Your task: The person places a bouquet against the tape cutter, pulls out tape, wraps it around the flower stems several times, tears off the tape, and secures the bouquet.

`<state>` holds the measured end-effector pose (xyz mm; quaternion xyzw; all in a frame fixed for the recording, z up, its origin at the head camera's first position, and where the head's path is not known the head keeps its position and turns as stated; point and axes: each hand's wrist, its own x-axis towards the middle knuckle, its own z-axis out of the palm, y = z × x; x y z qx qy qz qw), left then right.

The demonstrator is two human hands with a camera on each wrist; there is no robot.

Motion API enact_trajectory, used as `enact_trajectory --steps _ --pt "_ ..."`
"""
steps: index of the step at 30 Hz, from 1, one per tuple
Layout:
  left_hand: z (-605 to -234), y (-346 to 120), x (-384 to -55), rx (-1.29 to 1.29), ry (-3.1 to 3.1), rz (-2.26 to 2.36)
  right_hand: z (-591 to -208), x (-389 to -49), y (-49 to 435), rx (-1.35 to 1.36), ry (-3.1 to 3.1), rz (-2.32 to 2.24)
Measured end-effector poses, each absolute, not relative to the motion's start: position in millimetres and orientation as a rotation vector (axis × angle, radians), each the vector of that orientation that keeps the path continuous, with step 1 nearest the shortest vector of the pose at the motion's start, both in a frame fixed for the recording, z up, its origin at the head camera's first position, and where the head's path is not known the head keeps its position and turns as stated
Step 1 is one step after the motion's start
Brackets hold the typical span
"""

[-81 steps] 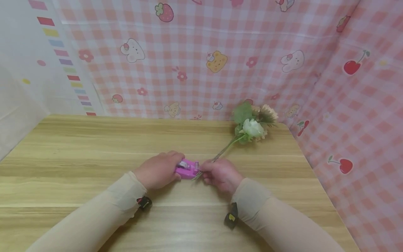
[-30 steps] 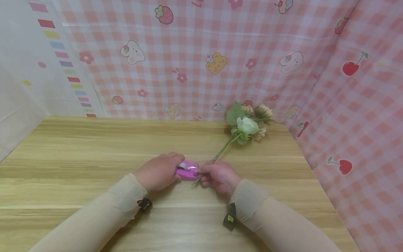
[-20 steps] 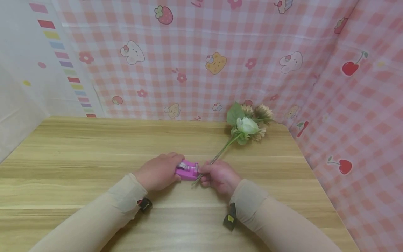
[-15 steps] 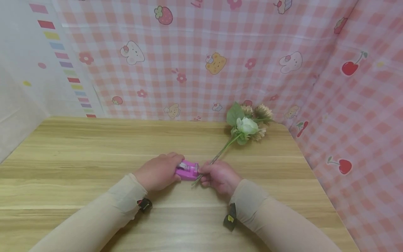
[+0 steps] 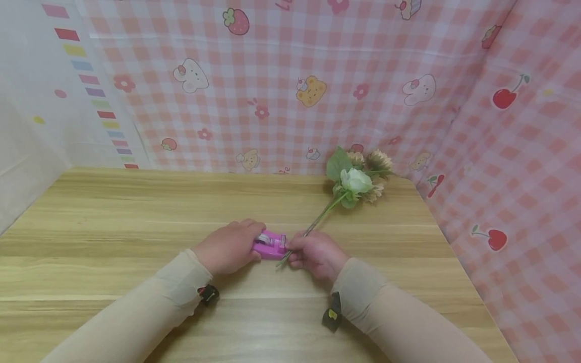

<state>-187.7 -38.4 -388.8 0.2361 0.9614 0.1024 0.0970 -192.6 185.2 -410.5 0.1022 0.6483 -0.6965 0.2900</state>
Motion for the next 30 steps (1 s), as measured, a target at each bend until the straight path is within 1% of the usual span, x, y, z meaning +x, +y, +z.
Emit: enact_trajectory --steps 30 --pt "-388.4 -38.5 -187.9 0.706 2.849 0.299 -409.9 -192.5 185.6 0.277 1.725 -1.858"
